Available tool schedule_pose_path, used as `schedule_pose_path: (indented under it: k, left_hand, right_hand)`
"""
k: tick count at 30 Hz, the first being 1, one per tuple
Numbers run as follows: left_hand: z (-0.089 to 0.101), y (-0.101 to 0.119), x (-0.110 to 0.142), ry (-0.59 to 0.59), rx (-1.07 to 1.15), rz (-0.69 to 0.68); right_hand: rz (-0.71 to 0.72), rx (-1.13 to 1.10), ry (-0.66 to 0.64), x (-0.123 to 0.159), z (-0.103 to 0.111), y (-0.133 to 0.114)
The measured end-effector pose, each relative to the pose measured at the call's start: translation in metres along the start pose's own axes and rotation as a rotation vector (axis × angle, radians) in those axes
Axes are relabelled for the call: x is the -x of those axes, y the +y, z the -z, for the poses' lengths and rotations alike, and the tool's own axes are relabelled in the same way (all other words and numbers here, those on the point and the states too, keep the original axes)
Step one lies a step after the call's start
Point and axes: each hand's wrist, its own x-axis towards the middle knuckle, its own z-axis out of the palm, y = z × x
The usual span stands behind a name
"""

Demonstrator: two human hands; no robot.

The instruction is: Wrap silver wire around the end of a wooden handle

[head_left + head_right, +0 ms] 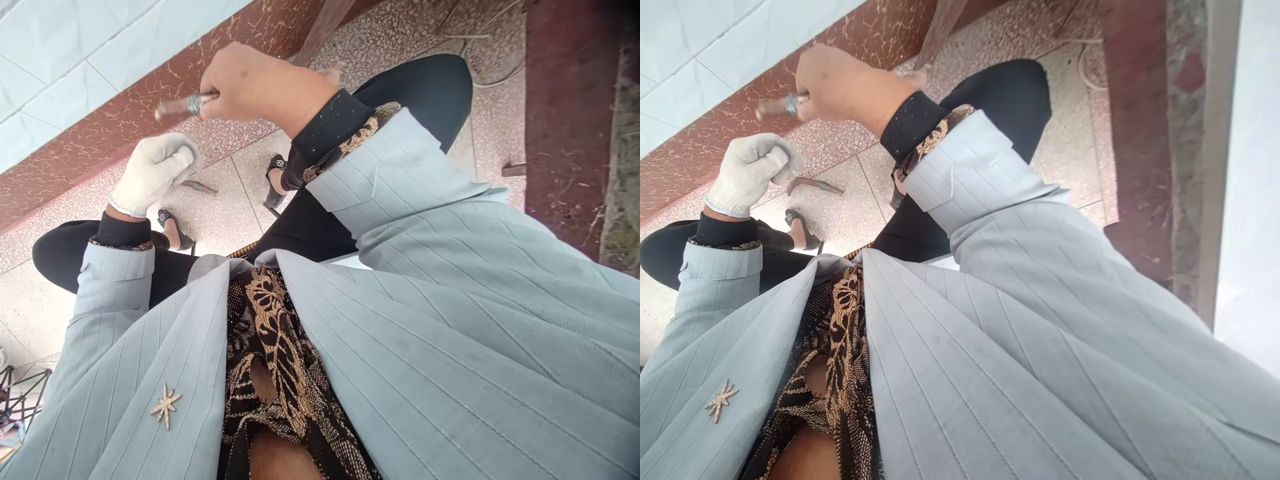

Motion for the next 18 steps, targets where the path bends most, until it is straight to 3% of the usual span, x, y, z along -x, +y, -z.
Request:
schedule_pose_path:
  k: [3,5,7,9,12,15,18]
  left_hand:
    - [0.007,0.002,0.002,0.134,-0.037,-0.014]
    - [0.009,0.006,0.002,0.176,-0.062,-0.002]
    - [0.009,0.009,0.0,0.196,-0.097,0.033]
    - [0.007,0.01,-0.003,0.207,-0.146,0.08]
    - [0.001,0.006,-0.008,0.168,-0.129,0.133]
    - [-0.008,0.003,-0.009,0.093,-0.053,0.152]
    - [-0.015,0.006,-0.008,-0.014,-0.068,0.168]
  right_hand:
    - [-0.013,0.302,-0.319,0.006,0.0,-0.009]
    - [0.039,0.257,-0.504,0.01,0.001,-0.015]
    - [0.148,0.112,-0.565,0.013,0.003,-0.016]
    - [0.295,-0.12,-0.481,0.015,0.004,-0.012]
    - [0.373,-0.59,-0.122,0.008,-0.004,-0.006]
    - [0.224,-0.886,0.228,-0.008,-0.017,-0.006]
    - [0.04,-0.93,0.391,-0.016,-0.019,-0.009]
